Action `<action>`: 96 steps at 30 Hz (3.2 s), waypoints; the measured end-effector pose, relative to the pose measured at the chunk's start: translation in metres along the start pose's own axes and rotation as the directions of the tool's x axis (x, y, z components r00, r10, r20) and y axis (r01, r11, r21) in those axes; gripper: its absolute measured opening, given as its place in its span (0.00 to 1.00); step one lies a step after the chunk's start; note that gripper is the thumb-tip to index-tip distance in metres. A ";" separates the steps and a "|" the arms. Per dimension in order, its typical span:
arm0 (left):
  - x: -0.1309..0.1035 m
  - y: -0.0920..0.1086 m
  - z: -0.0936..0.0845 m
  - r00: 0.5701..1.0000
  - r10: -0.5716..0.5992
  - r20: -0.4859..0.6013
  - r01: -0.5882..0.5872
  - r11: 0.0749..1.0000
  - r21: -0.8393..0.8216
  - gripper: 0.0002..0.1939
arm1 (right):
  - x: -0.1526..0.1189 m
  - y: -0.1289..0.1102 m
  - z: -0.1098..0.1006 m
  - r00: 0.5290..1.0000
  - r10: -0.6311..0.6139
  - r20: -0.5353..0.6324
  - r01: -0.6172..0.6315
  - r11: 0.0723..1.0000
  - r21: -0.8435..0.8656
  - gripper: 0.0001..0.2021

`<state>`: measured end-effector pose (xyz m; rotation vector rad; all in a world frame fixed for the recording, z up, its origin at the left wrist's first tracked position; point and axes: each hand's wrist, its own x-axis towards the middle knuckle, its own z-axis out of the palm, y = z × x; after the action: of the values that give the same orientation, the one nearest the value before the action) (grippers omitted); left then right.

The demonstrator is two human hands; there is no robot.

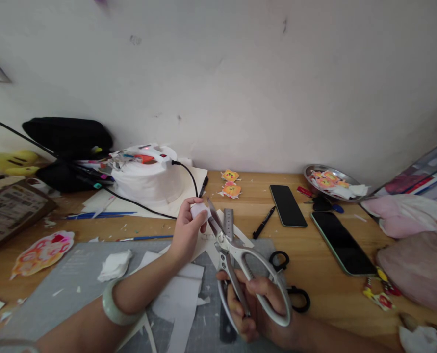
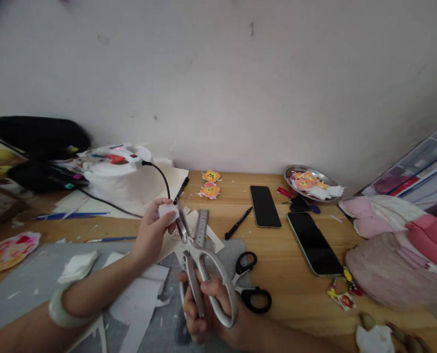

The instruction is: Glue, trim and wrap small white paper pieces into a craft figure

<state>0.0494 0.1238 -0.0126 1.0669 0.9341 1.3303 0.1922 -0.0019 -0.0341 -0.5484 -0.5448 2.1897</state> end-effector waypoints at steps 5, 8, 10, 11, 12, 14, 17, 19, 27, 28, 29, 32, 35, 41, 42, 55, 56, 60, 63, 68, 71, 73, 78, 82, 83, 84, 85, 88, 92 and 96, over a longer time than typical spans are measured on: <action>0.000 -0.001 -0.001 1.000 -0.004 0.010 0.004 0.999 -0.040 0.12 | 0.000 -0.001 0.002 1.000 0.019 0.022 -0.019 1.000 0.017 0.19; 0.000 -0.001 -0.001 1.000 -0.005 0.013 0.006 0.998 -0.059 0.11 | 0.000 -0.001 0.003 1.000 0.022 0.017 -0.022 1.000 0.023 0.19; 0.000 -0.001 0.000 1.000 -0.005 0.012 0.006 0.998 -0.070 0.11 | 0.001 -0.002 0.003 1.000 0.030 0.003 -0.030 0.999 0.029 0.19; 0.000 -0.001 0.000 1.000 -0.006 0.011 0.007 0.997 -0.074 0.11 | 0.001 -0.002 0.003 0.999 0.033 -0.002 -0.032 0.999 0.032 0.19; 0.000 -0.001 0.000 1.000 -0.007 0.010 0.007 0.997 -0.078 0.11 | 0.001 -0.003 0.003 0.999 0.036 -0.008 -0.035 0.999 0.035 0.19; 0.000 0.000 0.000 1.000 -0.008 0.007 0.008 0.996 -0.085 0.11 | 0.001 -0.003 0.004 0.999 0.042 -0.019 -0.041 0.998 0.038 0.19; 0.000 0.000 0.000 1.000 -0.009 0.004 0.009 0.996 -0.093 0.11 | 0.001 -0.004 0.005 0.998 0.064 -0.028 -0.063 0.997 0.043 0.20; 0.000 0.000 0.000 1.000 -0.009 0.003 0.009 0.995 -0.099 0.12 | 0.000 -0.004 0.006 0.997 0.070 -0.029 -0.069 0.996 0.055 0.20; 0.001 -0.002 -0.001 1.000 -0.012 0.019 0.014 0.991 -0.134 0.10 | 0.000 -0.005 0.006 0.999 0.040 0.007 -0.040 0.996 0.085 0.19; 0.001 -0.003 -0.001 1.000 -0.012 0.020 0.015 0.990 -0.139 0.10 | 0.000 -0.005 0.006 0.999 0.038 0.008 -0.039 0.995 0.087 0.19; 0.001 -0.003 -0.002 1.000 -0.012 0.023 0.016 0.989 -0.144 0.10 | 0.000 -0.005 0.006 0.999 0.037 0.008 -0.037 0.996 0.085 0.19; 0.002 -0.003 -0.002 1.000 -0.015 0.027 0.019 0.988 -0.155 0.11 | 0.000 -0.005 0.006 0.999 0.047 0.009 -0.047 0.996 0.077 0.18; 0.002 -0.003 -0.003 0.999 -0.019 0.025 0.023 0.987 -0.161 0.10 | 0.000 -0.006 0.005 0.998 0.054 0.018 -0.055 0.996 0.070 0.18; 0.002 -0.003 -0.002 0.999 -0.024 0.026 0.028 0.985 -0.169 0.10 | 0.000 -0.008 0.007 0.999 0.035 0.024 -0.036 0.998 0.045 0.19; 0.002 -0.003 -0.002 0.999 -0.024 0.027 0.029 0.985 -0.170 0.10 | 0.000 -0.008 0.007 0.999 0.025 0.024 -0.026 0.999 0.039 0.20; 0.003 -0.002 -0.001 1.000 -0.013 -0.006 0.011 0.987 -0.163 0.12 | -0.002 -0.011 0.008 0.996 0.077 0.035 -0.078 0.997 0.015 0.31; 0.003 -0.001 -0.001 1.000 -0.014 -0.004 0.013 0.987 -0.162 0.13 | -0.002 -0.012 0.008 0.996 0.085 0.032 -0.086 0.996 0.013 0.31; 0.003 -0.001 -0.002 0.999 -0.028 0.018 0.030 0.986 -0.165 0.15 | -0.002 -0.011 0.006 0.996 0.092 0.018 -0.092 0.996 0.019 0.30; 0.003 0.000 -0.003 0.999 -0.040 0.037 0.045 0.985 -0.165 0.15 | -0.002 -0.010 0.004 0.996 0.087 0.009 -0.087 0.996 0.021 0.26; 0.003 0.001 -0.003 0.997 -0.047 0.055 0.055 0.985 -0.162 0.15 | -0.001 -0.009 0.003 0.998 0.060 -0.011 -0.060 0.998 -0.009 0.25; 0.003 0.000 -0.003 0.997 -0.048 0.059 0.057 0.986 -0.158 0.14 | 0.000 -0.009 0.003 0.999 0.041 -0.019 -0.042 0.999 -0.021 0.24; 0.003 0.000 -0.003 0.997 -0.050 0.064 0.060 0.986 -0.154 0.14 | 0.000 -0.009 0.004 0.998 0.053 -0.031 -0.053 0.998 -0.022 0.25; 0.003 0.000 -0.003 0.996 -0.053 0.068 0.063 0.986 -0.151 0.14 | 0.000 -0.010 0.008 0.992 0.078 -0.103 -0.082 0.996 -0.042 0.26; 0.003 0.001 -0.003 0.996 -0.054 0.071 0.065 0.985 -0.158 0.14 | 0.000 -0.010 0.007 0.991 0.095 -0.093 -0.097 0.995 -0.012 0.25; 0.003 0.001 -0.003 0.996 -0.055 0.071 0.066 0.985 -0.161 0.14 | -0.001 -0.010 0.007 0.992 0.093 -0.086 -0.094 0.996 -0.004 0.25; 0.003 0.001 -0.002 0.996 -0.057 0.071 0.068 0.984 -0.163 0.14 | -0.001 -0.010 0.007 0.993 0.093 -0.077 -0.093 0.996 0.003 0.24; 0.003 0.001 -0.002 0.996 -0.058 0.070 0.069 0.984 -0.166 0.14 | 0.000 -0.010 0.006 0.993 0.094 -0.073 -0.093 0.996 0.009 0.24; 0.003 0.002 -0.002 0.996 -0.060 0.070 0.071 0.982 -0.173 0.14 | 0.000 -0.010 0.006 0.993 0.094 -0.068 -0.093 0.996 0.020 0.23; 0.003 0.002 -0.002 0.995 -0.063 0.072 0.076 0.980 -0.182 0.14 | 0.000 -0.011 0.006 0.991 0.115 -0.071 -0.112 0.993 0.035 0.23; 0.003 0.002 -0.002 0.995 -0.067 0.069 0.079 0.979 -0.190 0.14 | 0.000 -0.011 0.005 0.988 0.131 -0.082 -0.128 0.991 0.041 0.23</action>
<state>0.0473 0.1267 -0.0110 0.9115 0.7737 1.2918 0.1957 0.0039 -0.0240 -0.6712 -0.4350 2.2821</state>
